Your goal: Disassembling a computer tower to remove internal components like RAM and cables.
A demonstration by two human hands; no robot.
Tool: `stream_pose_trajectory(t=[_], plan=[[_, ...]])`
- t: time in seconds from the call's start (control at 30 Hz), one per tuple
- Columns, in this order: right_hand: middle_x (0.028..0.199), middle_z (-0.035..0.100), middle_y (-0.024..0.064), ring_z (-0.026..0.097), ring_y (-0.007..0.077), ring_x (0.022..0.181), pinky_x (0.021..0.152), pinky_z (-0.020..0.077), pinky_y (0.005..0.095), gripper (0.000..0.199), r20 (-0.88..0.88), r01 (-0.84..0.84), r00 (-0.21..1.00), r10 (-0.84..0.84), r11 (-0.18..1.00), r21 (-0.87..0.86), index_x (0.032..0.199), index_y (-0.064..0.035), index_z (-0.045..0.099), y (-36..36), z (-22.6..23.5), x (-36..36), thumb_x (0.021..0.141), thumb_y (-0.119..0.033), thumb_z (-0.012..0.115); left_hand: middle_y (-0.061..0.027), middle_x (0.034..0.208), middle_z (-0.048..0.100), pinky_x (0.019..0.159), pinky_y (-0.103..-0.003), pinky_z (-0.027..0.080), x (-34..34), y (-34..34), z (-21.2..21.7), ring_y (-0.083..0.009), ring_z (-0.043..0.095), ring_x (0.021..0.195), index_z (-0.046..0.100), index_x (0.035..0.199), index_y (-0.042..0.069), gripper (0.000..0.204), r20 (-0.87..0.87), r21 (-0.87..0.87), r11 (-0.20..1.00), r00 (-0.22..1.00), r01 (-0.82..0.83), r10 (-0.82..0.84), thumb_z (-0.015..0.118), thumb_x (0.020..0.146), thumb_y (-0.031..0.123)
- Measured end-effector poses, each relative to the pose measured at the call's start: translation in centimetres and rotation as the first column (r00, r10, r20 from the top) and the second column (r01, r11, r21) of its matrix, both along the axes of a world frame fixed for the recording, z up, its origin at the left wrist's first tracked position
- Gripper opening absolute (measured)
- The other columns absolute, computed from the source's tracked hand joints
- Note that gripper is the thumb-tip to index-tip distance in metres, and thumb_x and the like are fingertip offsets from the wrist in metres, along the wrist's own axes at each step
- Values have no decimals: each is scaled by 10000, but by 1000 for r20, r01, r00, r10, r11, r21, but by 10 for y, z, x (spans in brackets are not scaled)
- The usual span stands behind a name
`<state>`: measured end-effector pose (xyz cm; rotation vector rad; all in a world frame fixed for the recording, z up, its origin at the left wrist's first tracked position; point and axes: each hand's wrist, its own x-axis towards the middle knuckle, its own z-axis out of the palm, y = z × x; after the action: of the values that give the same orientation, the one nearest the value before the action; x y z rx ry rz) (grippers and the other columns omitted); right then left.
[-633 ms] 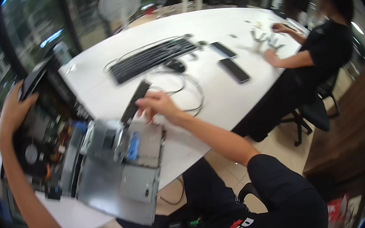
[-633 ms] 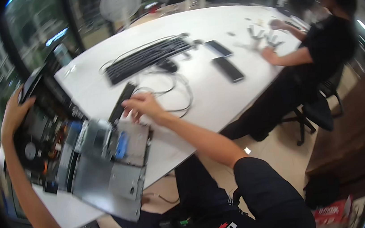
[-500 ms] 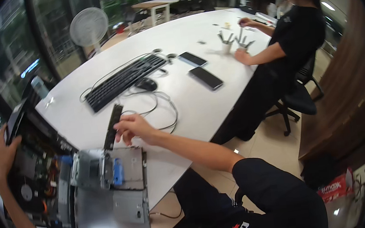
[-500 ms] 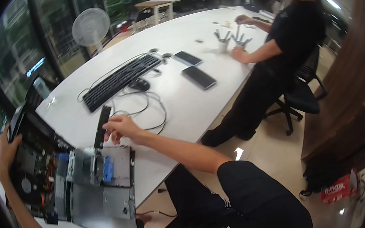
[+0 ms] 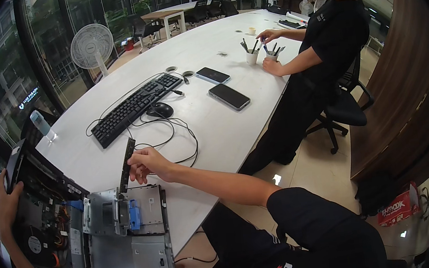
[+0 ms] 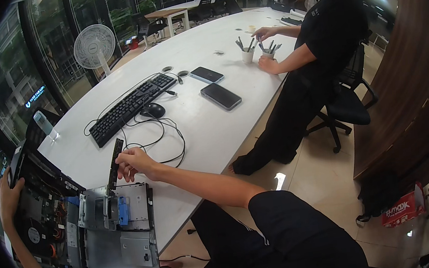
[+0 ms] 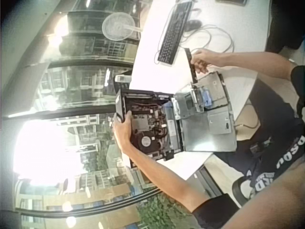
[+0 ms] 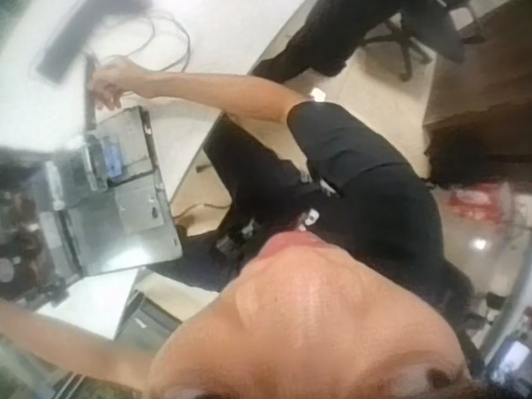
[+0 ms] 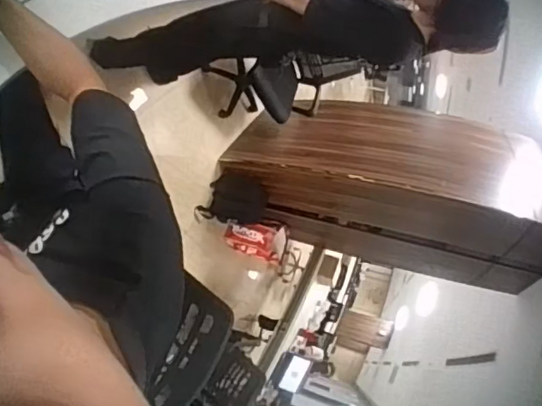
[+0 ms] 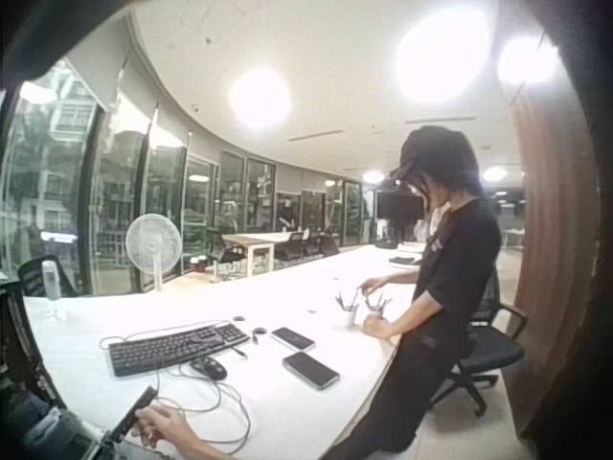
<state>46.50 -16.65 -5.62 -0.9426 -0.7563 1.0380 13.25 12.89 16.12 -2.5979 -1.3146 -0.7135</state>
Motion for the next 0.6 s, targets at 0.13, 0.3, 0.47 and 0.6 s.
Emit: stream_pose_trajectory(t=[0.13,0.3,0.47,0.6], plan=[[759,708,166,660,202,540,479,515,292,207,-5,-3,1000,3,1000,10,903,-11,602,0,1,-1,949,-212,585,-190,1424,569,1131,-430,400,0,0,1,-355,554,1316,467,1531,93,728,-2,-2,1000,1000,-4,4,719,894,337],[770,711,156,661,198,549,485,518,291,221,4,-6,1000,6,1000,6,939,-5,649,-1,-2,1,951,-206,556,-195,1406,577,1126,-430,402,0,2,-2,-357,559,1305,469,1527,83,727,13,-1,999,999,36,-36,721,893,336],[771,713,142,656,186,544,498,524,285,232,21,3,1000,-3,1000,5,969,-11,686,-7,-1,3,948,-190,541,-192,1377,589,1114,-430,405,2,8,-3,-358,567,1290,477,1517,71,713,25,-17,997,996,81,-81,719,897,326],[771,711,149,650,185,538,493,526,291,229,7,-40,999,39,999,10,977,3,673,0,-3,-3,928,-178,540,-209,1409,582,1106,-415,423,-10,11,-1,-353,566,1308,487,1510,65,706,10,-16,999,999,50,-50,725,894,314]])
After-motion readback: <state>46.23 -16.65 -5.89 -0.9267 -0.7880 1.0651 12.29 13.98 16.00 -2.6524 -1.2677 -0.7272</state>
